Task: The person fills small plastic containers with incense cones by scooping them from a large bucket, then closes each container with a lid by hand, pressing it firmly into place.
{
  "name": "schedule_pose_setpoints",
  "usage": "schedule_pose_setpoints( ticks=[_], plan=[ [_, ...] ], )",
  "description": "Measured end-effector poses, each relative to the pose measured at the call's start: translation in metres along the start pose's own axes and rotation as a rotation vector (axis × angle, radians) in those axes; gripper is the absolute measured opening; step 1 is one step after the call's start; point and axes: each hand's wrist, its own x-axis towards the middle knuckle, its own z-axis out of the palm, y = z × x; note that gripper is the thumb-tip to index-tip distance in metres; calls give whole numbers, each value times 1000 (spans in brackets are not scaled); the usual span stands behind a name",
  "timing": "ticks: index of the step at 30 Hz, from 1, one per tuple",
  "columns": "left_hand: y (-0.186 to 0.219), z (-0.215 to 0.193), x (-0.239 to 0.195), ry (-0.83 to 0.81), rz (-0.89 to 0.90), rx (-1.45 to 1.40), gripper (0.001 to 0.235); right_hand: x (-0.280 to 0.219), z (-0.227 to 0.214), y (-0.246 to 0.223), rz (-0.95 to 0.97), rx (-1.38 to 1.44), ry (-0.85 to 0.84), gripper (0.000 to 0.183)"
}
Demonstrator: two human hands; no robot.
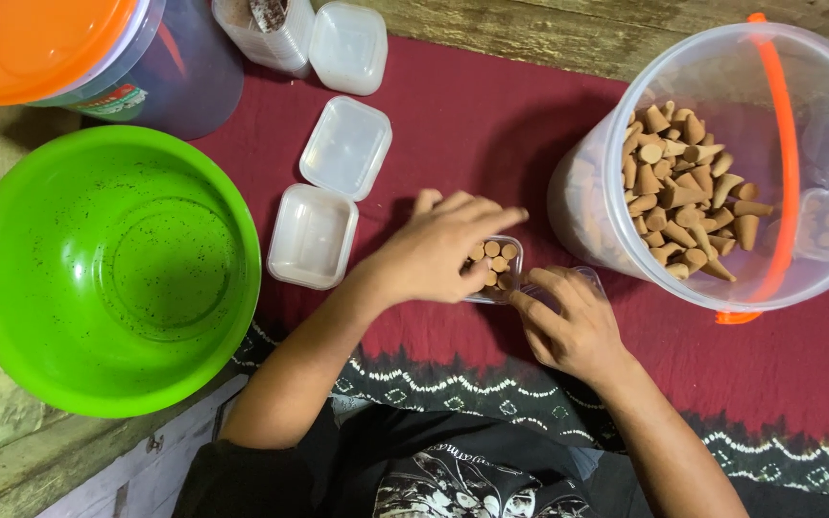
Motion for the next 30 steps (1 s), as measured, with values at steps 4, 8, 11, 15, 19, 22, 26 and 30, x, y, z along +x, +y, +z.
schedule_pose_setpoints(
  ticks=[4, 8, 11, 15, 19, 22, 26, 30],
  plan=[
    [11, -44, 2, 268, 58, -64, 50, 21, -49, -17, -77, 47, 101, 19],
    [35, -89, 11, 518, 102, -42, 27, 18, -112, -23, -59, -24, 212, 12],
    [52, -110, 16, 628, 81, -101, 16, -11, -147, -2, 71, -120, 340, 12],
    [57, -114, 22, 612, 107, -118, 23, -6, -186, 64, 324, -180, 410, 21],
    [76, -107, 47, 444, 266, -19, 48, 63, -204, 101, 451, -148, 231, 29],
    [90, -95, 83, 352, 363, 60, 17, 92, -198, 127, 613, -2, 1, 37],
    [90, -55, 165, 111, 470, 365, 18, 109, -175, 131, 695, -113, -185, 44],
    [81, 2, 250, -406, 222, 589, 28, 111, -171, 122, 690, -159, -138, 40]
  ],
)
